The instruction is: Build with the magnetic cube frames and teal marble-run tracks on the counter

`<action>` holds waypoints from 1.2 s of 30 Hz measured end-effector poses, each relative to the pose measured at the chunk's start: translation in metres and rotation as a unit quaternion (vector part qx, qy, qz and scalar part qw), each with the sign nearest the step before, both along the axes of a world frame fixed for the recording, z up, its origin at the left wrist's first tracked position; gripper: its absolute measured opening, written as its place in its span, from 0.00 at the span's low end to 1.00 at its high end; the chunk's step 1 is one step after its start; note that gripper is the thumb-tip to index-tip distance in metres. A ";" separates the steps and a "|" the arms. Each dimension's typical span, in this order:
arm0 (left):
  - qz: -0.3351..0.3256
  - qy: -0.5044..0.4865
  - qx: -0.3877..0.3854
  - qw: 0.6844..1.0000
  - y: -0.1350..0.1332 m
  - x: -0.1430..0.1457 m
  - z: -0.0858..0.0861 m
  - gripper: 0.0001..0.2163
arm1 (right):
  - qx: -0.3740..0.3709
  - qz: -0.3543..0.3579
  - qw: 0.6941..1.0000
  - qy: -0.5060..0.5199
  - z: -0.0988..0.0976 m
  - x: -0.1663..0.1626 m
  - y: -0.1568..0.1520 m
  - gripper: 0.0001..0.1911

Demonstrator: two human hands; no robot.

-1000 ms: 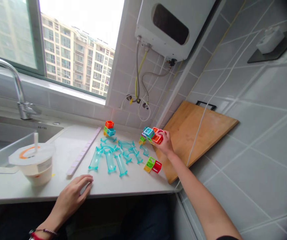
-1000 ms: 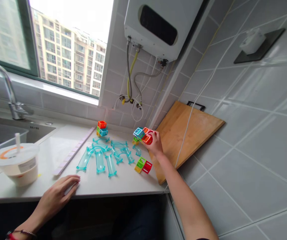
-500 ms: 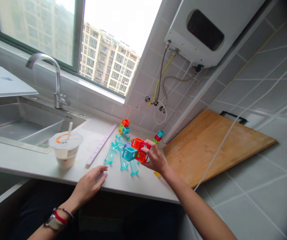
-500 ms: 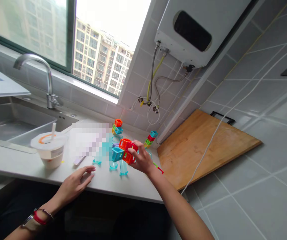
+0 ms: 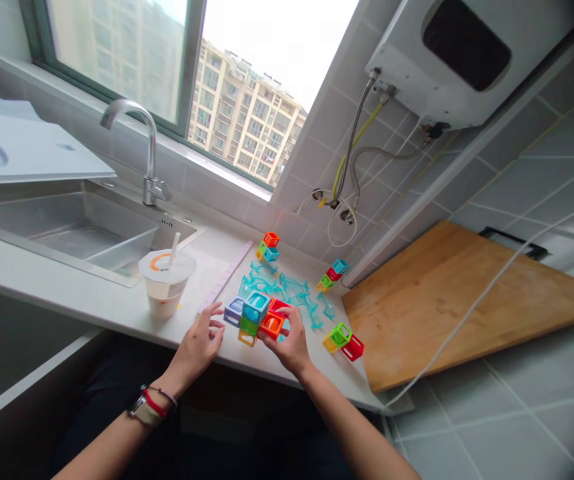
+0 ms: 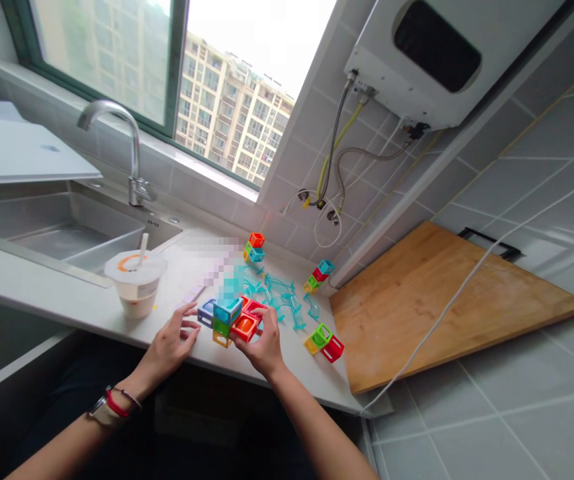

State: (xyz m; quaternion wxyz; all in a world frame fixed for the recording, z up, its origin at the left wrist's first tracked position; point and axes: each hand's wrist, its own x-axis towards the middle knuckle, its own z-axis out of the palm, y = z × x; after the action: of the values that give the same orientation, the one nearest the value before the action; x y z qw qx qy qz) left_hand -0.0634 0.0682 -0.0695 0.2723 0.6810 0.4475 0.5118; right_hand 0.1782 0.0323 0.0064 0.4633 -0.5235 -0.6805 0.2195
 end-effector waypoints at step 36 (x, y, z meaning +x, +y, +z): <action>0.085 0.333 -0.154 0.926 0.150 0.030 0.121 0.17 | 0.139 -0.137 0.979 0.061 -0.129 -0.020 -0.133 0.09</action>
State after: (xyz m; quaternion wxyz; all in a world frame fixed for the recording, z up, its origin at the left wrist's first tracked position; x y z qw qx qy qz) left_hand -0.0332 0.2186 0.0511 0.1644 0.7211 0.6422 0.2015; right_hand 0.1582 -0.1007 -0.1227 0.5978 -0.5278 -0.5969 0.0882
